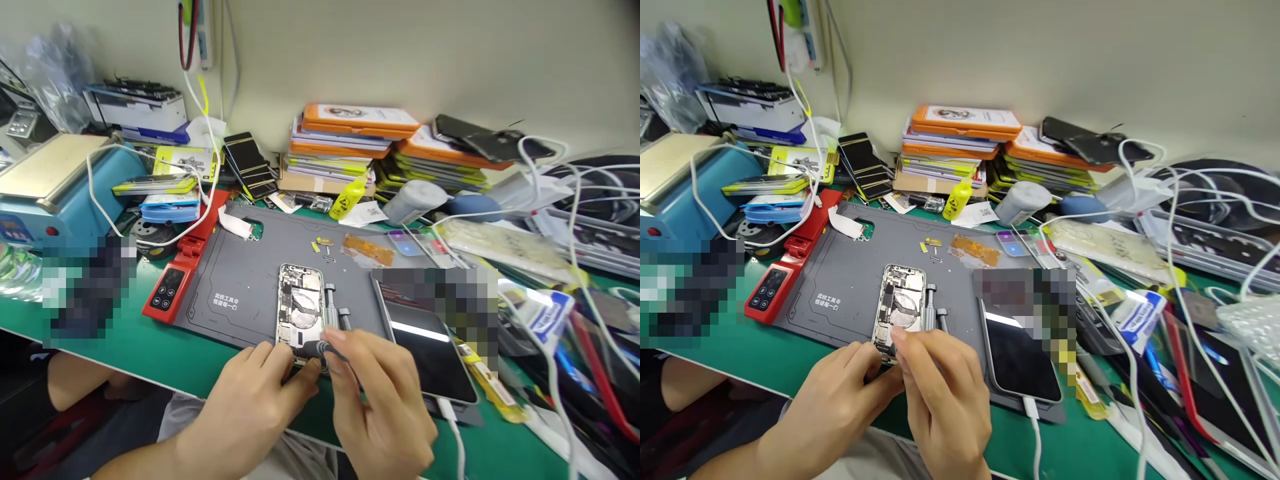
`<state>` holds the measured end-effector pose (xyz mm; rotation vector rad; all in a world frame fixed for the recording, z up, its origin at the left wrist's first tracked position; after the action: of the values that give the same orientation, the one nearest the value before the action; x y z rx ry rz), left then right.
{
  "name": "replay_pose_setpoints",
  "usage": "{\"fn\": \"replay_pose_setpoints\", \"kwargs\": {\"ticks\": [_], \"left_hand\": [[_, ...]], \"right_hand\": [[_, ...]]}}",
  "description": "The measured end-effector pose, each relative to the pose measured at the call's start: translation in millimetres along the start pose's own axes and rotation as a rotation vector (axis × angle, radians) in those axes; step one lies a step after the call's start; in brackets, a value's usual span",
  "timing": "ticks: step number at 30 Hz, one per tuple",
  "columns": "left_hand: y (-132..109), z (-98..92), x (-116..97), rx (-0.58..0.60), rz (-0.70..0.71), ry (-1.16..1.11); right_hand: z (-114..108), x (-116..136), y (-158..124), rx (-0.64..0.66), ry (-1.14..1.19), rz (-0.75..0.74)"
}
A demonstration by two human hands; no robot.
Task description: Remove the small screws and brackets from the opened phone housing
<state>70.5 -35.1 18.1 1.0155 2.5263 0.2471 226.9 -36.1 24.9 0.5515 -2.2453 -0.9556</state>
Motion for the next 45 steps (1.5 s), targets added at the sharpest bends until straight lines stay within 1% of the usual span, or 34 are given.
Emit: {"fn": "replay_pose_setpoints", "kwargs": {"ticks": [3,5,7,9,11,12,13,15,18,21,24,26,29,31,33,34,36,38,40,42,43,44,45], "left_hand": [[-1.3,-5.7,4.0,0.009,0.031,-0.009],[-1.8,-15.2,13.1,0.008,0.058,-0.001],[-0.7,-28.1,30.5,-0.019,0.034,0.038],[2.7,-39.7,53.2,-0.036,-0.019,0.135],[8.6,-46.5,76.2,-0.005,-0.074,0.286],[12.4,-47.1,86.5,0.044,-0.094,0.348],[16.4,-47.7,94.6,0.069,-0.089,0.367],[24.5,-46.6,105.4,0.117,-0.058,0.385],[34.7,-43.0,111.1,0.194,0.005,0.391],[41.3,-41.9,112.1,0.258,0.035,0.371],[47.3,-45.2,112.1,0.284,0.024,0.297],[51.9,-49.8,111.4,0.267,-0.015,0.218],[60.2,-56.2,107.7,0.201,-0.109,0.055],[67.1,-55.4,102.5,0.180,-0.157,-0.083],[75.3,-48.8,94.5,0.203,-0.161,-0.223],[79.5,-44.1,89.9,0.226,-0.147,-0.284],[86.2,-34.7,80.3,0.269,-0.105,-0.371],[87.4,-27.9,71.4,0.297,-0.057,-0.412],[81.3,-24.5,62.8,0.309,0.005,-0.413],[68.9,-23.4,53.6,0.308,0.089,-0.373],[61.6,-22.8,48.6,0.312,0.146,-0.344],[54.2,-22.6,42.8,0.299,0.236,-0.283],[45.8,-23.1,33.6,0.238,0.433,-0.069]], "right_hand": [[0.2,-1.0,0.1,0.001,0.025,0.022],[0.6,-0.7,0.7,0.015,0.069,0.016],[0.9,0.1,2.6,0.028,0.088,0.019],[1.2,1.1,5.7,0.034,0.086,0.025],[1.6,2.4,9.0,0.034,0.085,0.013],[1.9,3.1,10.3,0.034,0.088,0.001],[2.4,3.5,11.4,0.036,0.093,-0.012],[3.4,3.6,12.8,0.043,0.102,-0.034],[4.3,2.2,14.8,0.055,0.108,-0.044],[4.6,1.8,18.0,0.073,0.108,-0.047],[6.8,5.5,19.8,0.107,0.115,-0.090],[10.0,8.9,19.6,0.162,0.133,-0.131],[10.9,10.5,20.4,0.260,0.188,-0.190],[5.0,7.2,25.2,0.316,0.256,-0.219],[-5.5,-0.9,34.9,0.354,0.357,-0.213],[-11.5,-7.5,41.6,0.354,0.411,-0.183],[-21.9,-25.0,57.1,0.311,0.524,-0.081],[-25.9,-46.8,71.3,0.250,0.620,0.054],[-23.2,-69.0,80.6,0.196,0.696,0.170],[-16.1,-87.9,83.5,0.167,0.761,0.263],[-12.0,-95.2,82.6,0.166,0.792,0.306],[-8.1,-100.5,80.5,0.175,0.822,0.349],[-4.8,-103.8,77.4,0.192,0.851,0.391]]}}
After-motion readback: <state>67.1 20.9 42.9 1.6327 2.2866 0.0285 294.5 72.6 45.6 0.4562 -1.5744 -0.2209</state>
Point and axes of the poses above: each hand's wrist, its own y-axis towards the middle knuckle, its own z-axis out of the palm, x = y × z, the point moved 4 cm from there along y, towards the middle knuckle, and after that the axes turned 7 degrees about x, right-handed, at the moved point
